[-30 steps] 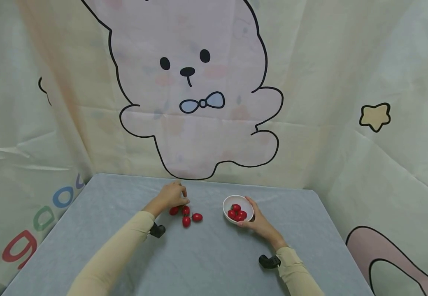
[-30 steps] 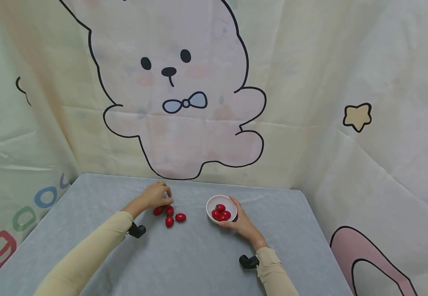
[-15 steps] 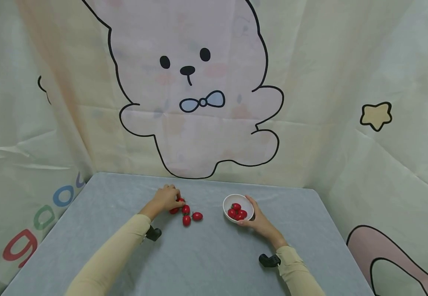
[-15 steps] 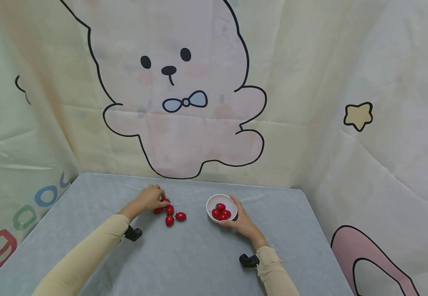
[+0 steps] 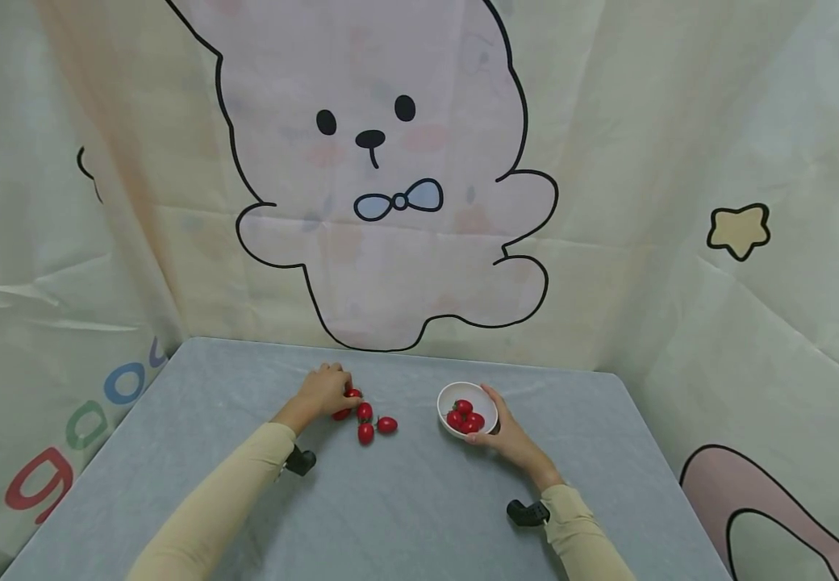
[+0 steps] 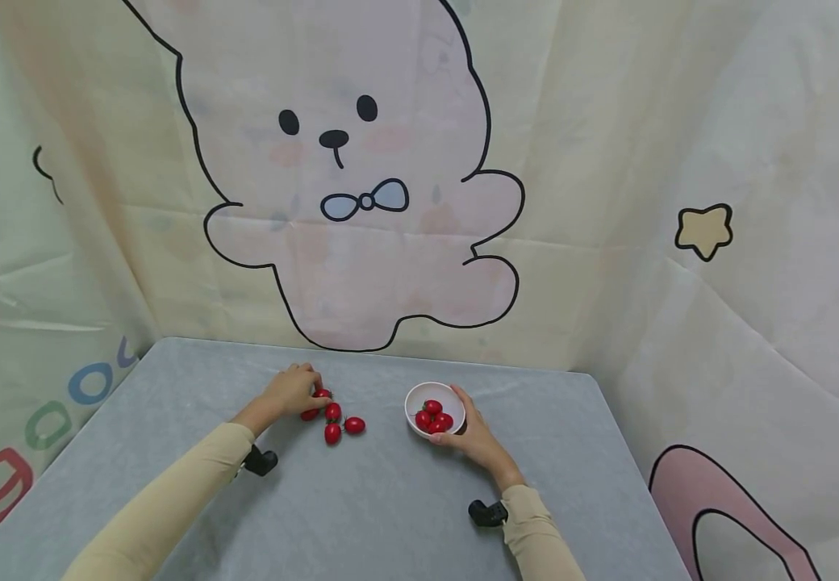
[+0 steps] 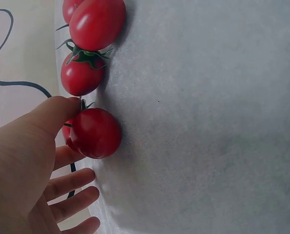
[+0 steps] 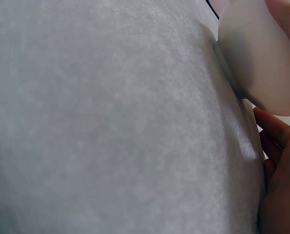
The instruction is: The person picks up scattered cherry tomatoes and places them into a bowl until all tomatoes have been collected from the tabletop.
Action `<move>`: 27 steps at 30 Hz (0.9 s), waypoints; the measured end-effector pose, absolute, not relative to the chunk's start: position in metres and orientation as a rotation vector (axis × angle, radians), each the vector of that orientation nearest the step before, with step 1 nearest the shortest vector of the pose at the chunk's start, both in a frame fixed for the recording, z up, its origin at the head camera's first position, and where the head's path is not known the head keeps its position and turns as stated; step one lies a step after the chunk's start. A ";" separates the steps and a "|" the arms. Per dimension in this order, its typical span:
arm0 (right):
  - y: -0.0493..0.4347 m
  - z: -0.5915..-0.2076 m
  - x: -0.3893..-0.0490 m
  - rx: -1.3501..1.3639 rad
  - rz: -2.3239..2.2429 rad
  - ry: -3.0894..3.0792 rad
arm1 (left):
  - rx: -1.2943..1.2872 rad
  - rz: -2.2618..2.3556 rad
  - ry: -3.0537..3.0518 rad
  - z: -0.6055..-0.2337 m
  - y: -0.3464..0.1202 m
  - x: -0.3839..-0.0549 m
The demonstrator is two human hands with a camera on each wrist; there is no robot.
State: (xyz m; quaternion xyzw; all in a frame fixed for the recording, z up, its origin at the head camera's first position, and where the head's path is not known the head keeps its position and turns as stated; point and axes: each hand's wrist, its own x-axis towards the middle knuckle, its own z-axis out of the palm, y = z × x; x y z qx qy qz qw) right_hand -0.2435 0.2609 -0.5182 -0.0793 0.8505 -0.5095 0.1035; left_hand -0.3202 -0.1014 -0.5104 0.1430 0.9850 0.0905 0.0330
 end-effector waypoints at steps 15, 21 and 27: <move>0.270 -0.551 -0.258 -0.212 -1.509 2.554 | 0.440 0.278 3.027 -0.509 -0.101 -0.319; 0.270 -0.548 -0.258 -0.229 -1.536 2.543 | 0.449 0.306 3.019 -0.502 -0.097 -0.319; 0.269 -0.546 -0.257 -0.224 -1.548 2.526 | 0.476 0.287 3.023 -0.496 -0.094 -0.323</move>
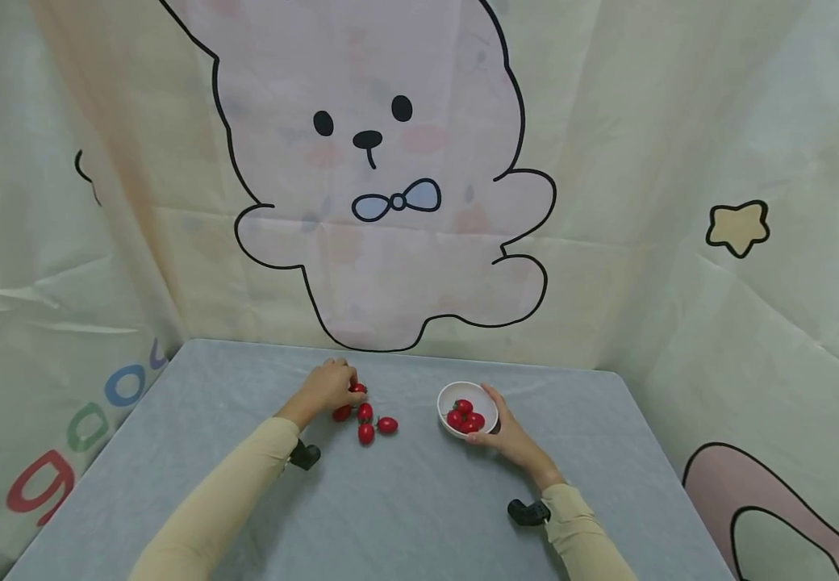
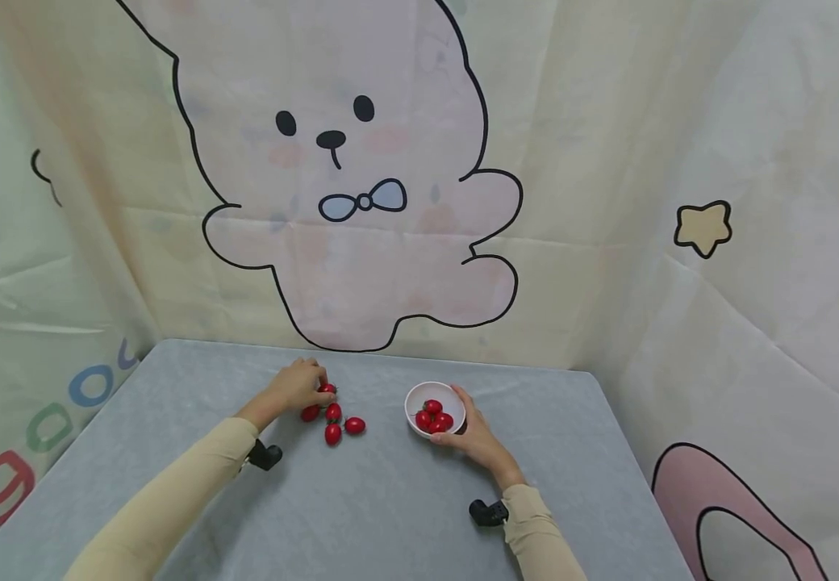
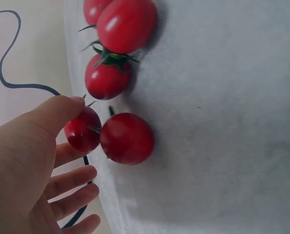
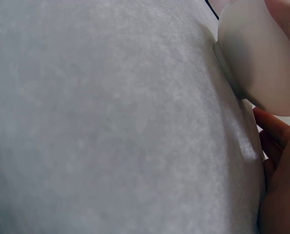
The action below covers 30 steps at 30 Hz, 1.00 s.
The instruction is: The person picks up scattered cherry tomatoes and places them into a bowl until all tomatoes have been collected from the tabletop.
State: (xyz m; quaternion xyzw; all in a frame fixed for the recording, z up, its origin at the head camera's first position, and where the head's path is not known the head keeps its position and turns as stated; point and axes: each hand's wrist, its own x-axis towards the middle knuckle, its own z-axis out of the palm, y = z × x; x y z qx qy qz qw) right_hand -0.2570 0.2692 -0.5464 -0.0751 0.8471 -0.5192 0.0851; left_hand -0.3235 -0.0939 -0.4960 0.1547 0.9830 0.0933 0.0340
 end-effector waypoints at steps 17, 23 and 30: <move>0.270 -0.546 -0.257 -0.251 -1.548 2.540 | 0.535 0.310 3.043 -0.483 -0.077 -0.329; 0.268 -0.537 -0.254 -0.240 -1.557 2.518 | 0.532 0.296 3.012 -0.480 -0.072 -0.329; 0.262 -0.515 -0.243 -0.256 -1.547 2.472 | 0.498 0.265 2.963 -0.481 -0.067 -0.324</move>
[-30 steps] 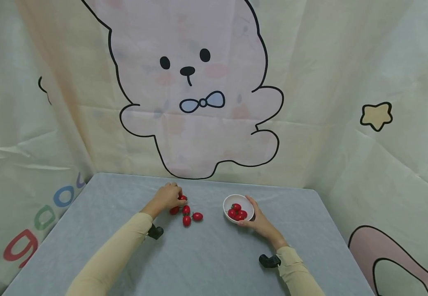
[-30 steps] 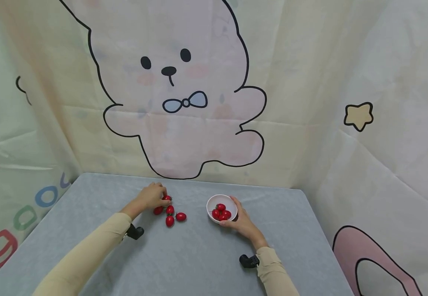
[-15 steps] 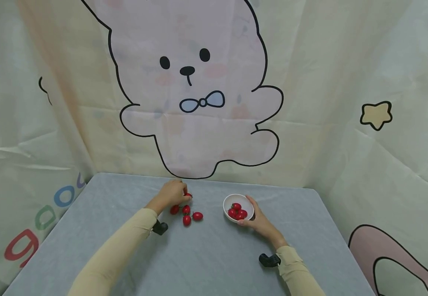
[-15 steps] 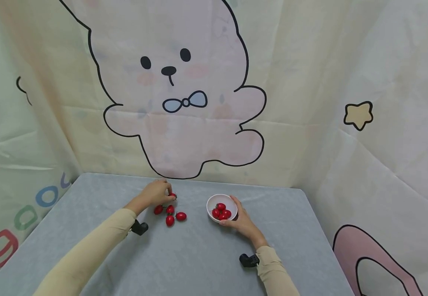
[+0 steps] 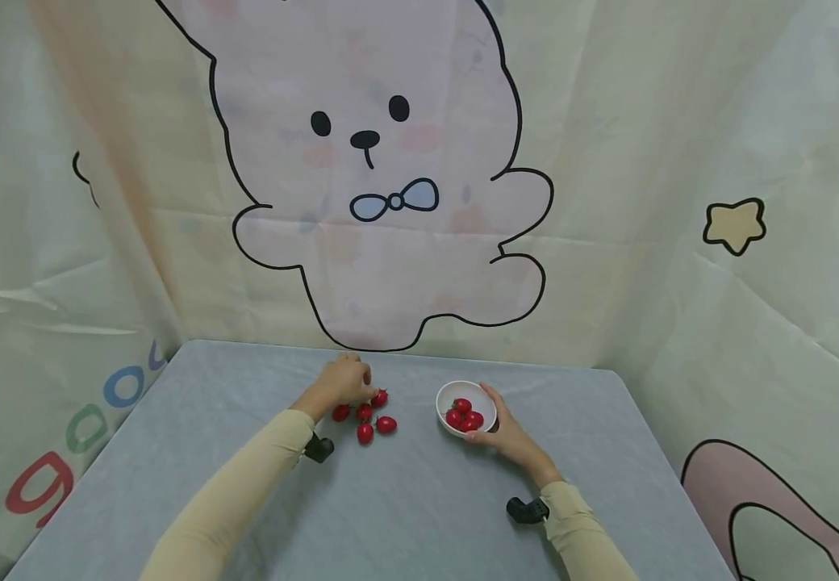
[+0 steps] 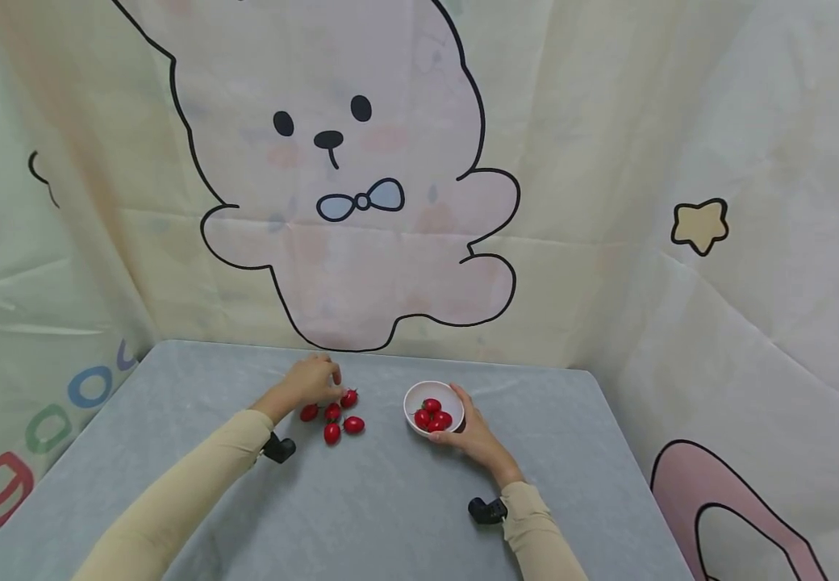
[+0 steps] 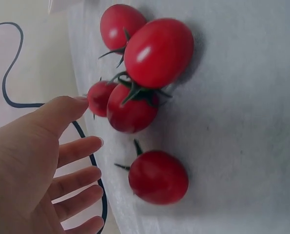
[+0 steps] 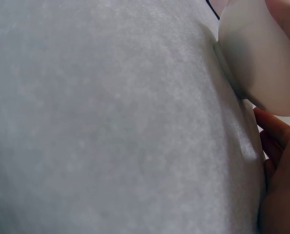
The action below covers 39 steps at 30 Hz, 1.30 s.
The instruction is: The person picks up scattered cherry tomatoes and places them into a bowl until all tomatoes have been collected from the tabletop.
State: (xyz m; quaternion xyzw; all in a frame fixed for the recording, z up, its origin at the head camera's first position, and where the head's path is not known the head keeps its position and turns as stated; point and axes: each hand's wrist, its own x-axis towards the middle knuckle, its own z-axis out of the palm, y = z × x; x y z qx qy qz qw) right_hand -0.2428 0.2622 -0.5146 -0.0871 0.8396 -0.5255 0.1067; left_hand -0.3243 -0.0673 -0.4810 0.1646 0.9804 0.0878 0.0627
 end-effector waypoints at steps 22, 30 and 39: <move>0.263 -0.518 -0.244 -0.251 -1.526 2.497 | 0.613 0.191 2.982 -0.496 -0.052 -0.321; 0.265 -0.518 -0.244 -0.261 -1.533 2.516 | 0.465 0.125 3.048 -0.495 -0.048 -0.318; 0.263 -0.516 -0.242 -0.257 -1.518 2.497 | 0.385 0.118 3.041 -0.497 -0.041 -0.315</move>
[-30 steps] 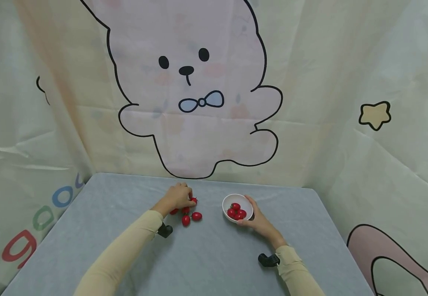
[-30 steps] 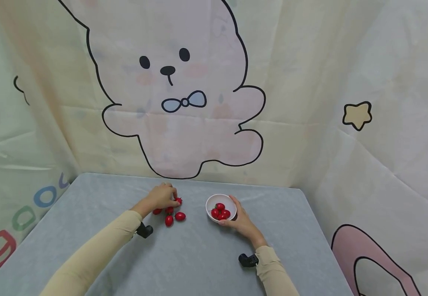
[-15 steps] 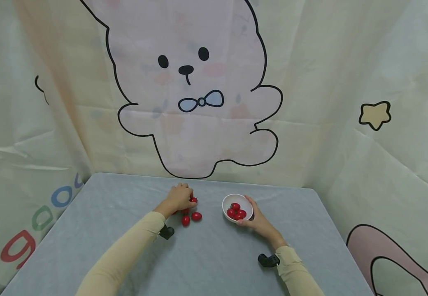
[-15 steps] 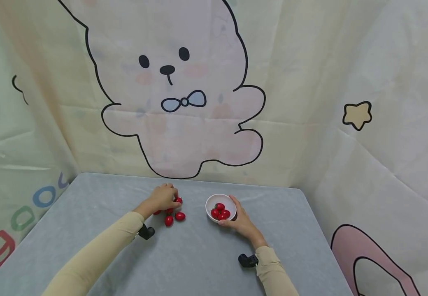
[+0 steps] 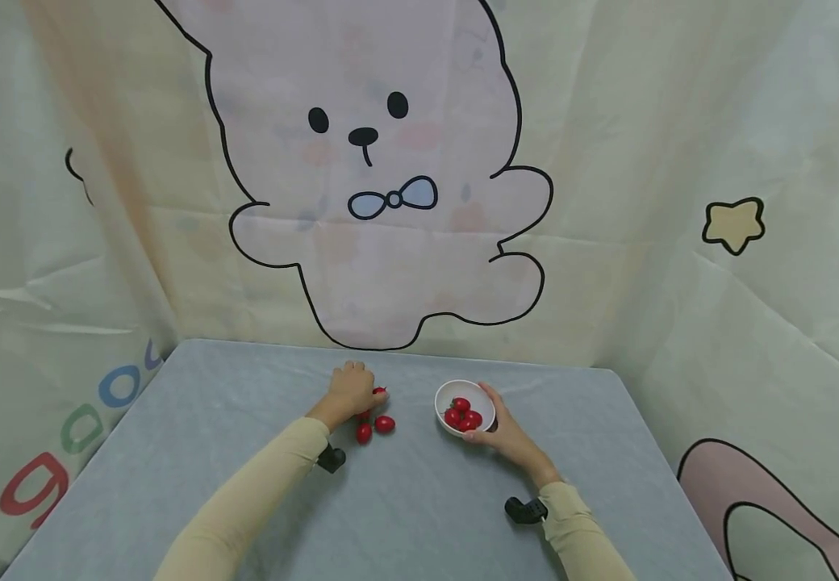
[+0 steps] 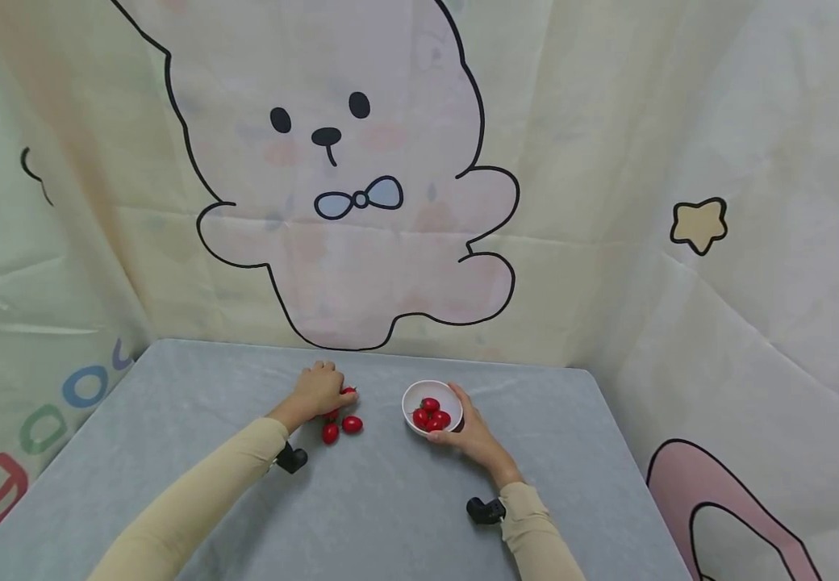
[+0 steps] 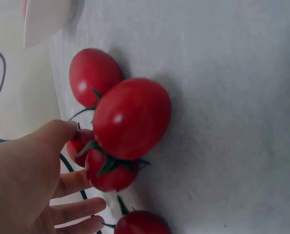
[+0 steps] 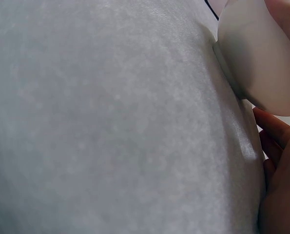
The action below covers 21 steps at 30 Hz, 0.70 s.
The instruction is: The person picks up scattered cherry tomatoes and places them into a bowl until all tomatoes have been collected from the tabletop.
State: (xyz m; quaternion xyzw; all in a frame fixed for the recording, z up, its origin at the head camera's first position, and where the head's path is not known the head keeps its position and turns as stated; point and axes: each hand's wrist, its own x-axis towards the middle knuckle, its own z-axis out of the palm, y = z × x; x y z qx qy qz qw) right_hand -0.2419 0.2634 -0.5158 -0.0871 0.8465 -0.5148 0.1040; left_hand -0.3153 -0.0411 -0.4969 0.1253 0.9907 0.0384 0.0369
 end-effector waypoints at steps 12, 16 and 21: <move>0.261 -0.516 -0.242 -0.274 -1.542 2.492 | 0.420 0.152 3.066 -0.498 -0.037 -0.322; 0.262 -0.517 -0.244 -0.263 -1.539 2.489 | 0.444 0.147 3.090 -0.493 -0.036 -0.325; 0.263 -0.518 -0.245 -0.256 -1.526 2.494 | 0.485 0.139 3.094 -0.485 -0.036 -0.326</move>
